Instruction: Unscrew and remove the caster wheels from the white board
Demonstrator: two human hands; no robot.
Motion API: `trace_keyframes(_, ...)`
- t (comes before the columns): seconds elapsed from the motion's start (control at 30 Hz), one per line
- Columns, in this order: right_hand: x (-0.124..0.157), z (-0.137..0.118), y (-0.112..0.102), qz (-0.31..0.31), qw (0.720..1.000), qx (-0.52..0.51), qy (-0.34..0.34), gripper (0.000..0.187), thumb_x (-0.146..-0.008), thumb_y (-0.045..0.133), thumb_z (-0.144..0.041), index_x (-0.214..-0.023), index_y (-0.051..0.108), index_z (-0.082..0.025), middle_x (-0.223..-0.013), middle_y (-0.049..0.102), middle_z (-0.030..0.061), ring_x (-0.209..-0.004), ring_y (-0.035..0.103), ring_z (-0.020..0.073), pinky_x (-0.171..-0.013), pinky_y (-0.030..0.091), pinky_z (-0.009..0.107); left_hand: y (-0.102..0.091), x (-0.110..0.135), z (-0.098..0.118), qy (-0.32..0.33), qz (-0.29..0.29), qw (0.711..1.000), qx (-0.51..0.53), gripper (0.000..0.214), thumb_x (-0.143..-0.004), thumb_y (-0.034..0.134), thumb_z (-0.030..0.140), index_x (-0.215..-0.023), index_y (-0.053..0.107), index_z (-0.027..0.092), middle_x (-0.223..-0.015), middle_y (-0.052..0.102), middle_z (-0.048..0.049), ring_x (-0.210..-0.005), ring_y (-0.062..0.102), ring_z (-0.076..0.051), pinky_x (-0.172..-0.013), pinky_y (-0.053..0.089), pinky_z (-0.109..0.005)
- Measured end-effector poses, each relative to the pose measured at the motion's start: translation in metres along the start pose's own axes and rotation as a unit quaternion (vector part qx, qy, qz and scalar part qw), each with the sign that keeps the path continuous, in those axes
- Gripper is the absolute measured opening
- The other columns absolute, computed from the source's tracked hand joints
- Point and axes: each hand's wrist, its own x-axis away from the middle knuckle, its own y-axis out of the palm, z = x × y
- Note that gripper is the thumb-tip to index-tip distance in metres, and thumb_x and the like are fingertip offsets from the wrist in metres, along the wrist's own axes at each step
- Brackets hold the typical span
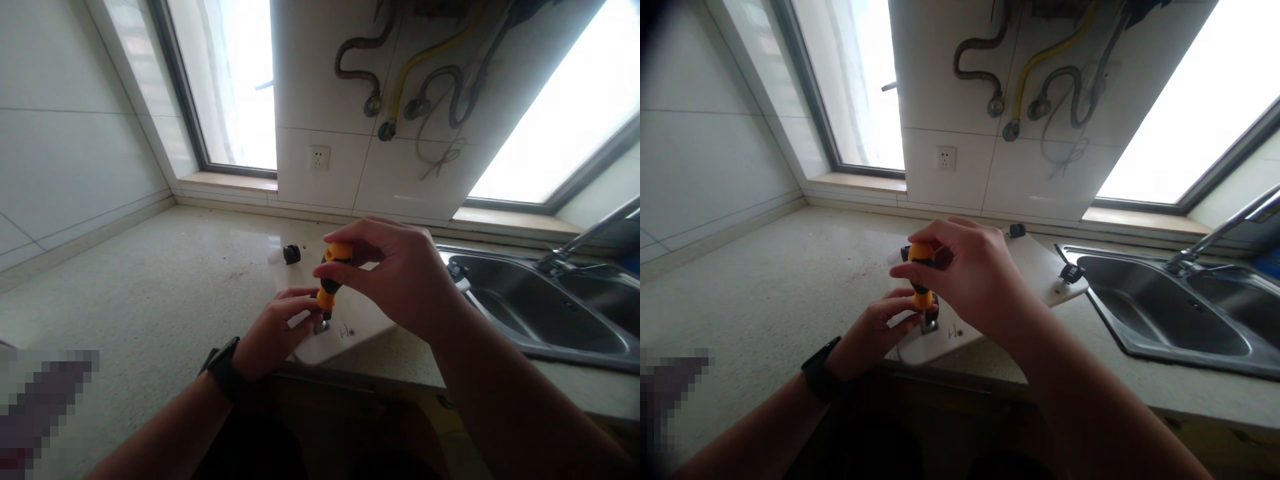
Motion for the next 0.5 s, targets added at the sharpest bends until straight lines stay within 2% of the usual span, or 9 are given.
trace_keyframes(0.1, -0.0001, 0.0003, -0.0007, -0.008, 0.999, -0.031, 0.022, 0.032, -0.074, 0.090, -0.034, -0.101, 0.080, -0.019, -0.091, 0.078, 0.0043, -0.080, 0.075, 0.0196, -0.076, 0.064, 0.037, 0.0011, -0.0012, 0.0004, -0.017, -0.011, 0.999, 0.026, 0.022, -0.101, 0.063, 0.024, -0.117, 0.078, 0.028, -0.132, 0.068, -0.0083, -0.120, 0.064, -0.025, -0.107, 0.052, -0.046)
trace_keyframes(0.3, -0.0010, 0.0010, -0.0057, -0.126, 0.982, -0.141, 0.023, 0.035, -0.089, 0.070, -0.018, -0.124, 0.071, -0.016, -0.113, 0.079, 0.0064, -0.100, 0.076, 0.0179, -0.092, 0.063, 0.035, 0.0044, -0.0036, -0.0005, -0.047, 0.003, 0.997, 0.059, 0.014, -0.097, 0.070, 0.030, -0.103, 0.081, 0.024, -0.118, 0.073, -0.0080, -0.110, 0.069, -0.025, -0.101, 0.055, -0.044)
trace_keyframes(0.37, -0.0006, 0.0001, -0.0061, -0.136, 0.982, -0.129, 0.015, 0.034, -0.092, 0.066, -0.018, -0.126, 0.069, -0.017, -0.118, 0.076, 0.0070, -0.105, 0.074, 0.0178, -0.094, 0.062, 0.035, 0.0058, -0.0036, -0.0012, -0.055, 0.018, 0.997, 0.057, 0.012, -0.095, 0.072, 0.031, -0.099, 0.081, 0.023, -0.115, 0.074, -0.0078, -0.108, 0.069, -0.025, -0.101, 0.054, -0.044)
trace_keyframes(0.43, -0.0001, -0.0009, -0.0050, -0.116, 0.991, -0.071, 0.002, 0.033, -0.090, 0.073, -0.026, -0.122, 0.070, -0.019, -0.119, 0.074, 0.0074, -0.106, 0.072, 0.0192, -0.093, 0.061, 0.037, 0.0073, -0.0035, -0.0018, -0.063, 0.033, 0.996, 0.045, 0.011, -0.094, 0.074, 0.032, -0.095, 0.080, 0.023, -0.114, 0.074, -0.0078, -0.108, 0.069, -0.025, -0.101, 0.054, -0.045)
trace_keyframes(0.5, 0.0001, -0.0011, -0.0028, -0.084, 0.996, -0.002, -0.010, 0.036, -0.082, 0.084, -0.033, -0.114, 0.073, -0.021, -0.113, 0.073, 0.0064, -0.100, 0.071, 0.0197, -0.087, 0.062, 0.037, 0.0086, -0.0037, -0.0018, -0.068, 0.045, 0.996, 0.037, 0.011, -0.093, 0.075, 0.033, -0.093, 0.080, 0.023, -0.114, 0.074, -0.0080, -0.108, 0.068, -0.026, -0.099, 0.054, -0.045)
